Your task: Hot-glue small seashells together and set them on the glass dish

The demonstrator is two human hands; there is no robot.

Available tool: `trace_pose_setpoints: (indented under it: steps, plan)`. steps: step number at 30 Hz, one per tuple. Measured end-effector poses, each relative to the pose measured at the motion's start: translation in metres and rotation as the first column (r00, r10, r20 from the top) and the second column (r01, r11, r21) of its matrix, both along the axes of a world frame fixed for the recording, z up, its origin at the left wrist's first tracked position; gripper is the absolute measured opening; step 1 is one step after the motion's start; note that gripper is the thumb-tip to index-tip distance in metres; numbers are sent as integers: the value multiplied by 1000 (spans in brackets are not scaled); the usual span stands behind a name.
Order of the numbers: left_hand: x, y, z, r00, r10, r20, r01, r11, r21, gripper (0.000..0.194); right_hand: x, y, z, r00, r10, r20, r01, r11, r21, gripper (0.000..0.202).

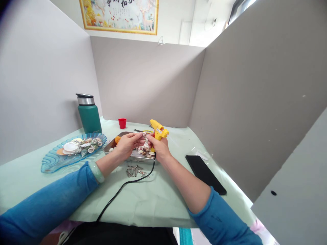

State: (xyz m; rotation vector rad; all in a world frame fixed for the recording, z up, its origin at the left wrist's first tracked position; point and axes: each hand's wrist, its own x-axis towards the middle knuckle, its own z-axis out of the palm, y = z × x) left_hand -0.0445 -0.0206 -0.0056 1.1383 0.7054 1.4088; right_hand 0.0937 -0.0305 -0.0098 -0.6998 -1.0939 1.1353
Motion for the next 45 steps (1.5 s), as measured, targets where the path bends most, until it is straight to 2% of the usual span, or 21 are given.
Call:
trace_pose_setpoints:
  steps: [7,19,27,36,45]
  plan:
    - [-8,6,2,992,-46,-114,51,998,45,30,1,3,-2,1000,9,19,-9,1000,2,28]
    - [-10,6,5,989,-74,-125,81,995,58,33,2,4,-4,1000,9,-4,-9,1000,17,27]
    - [-6,3,2,977,-182,-112,192,978,80,38,2,-1,0,999,48,3,-48,998,44,28]
    - [-5,-3,4,979,-168,-116,180,978,108,32,0,0,-2,996,89,6,-89,993,83,25]
    - [-8,1,4,968,-234,-93,243,965,98,30,1,0,-3,994,94,55,-98,993,65,29]
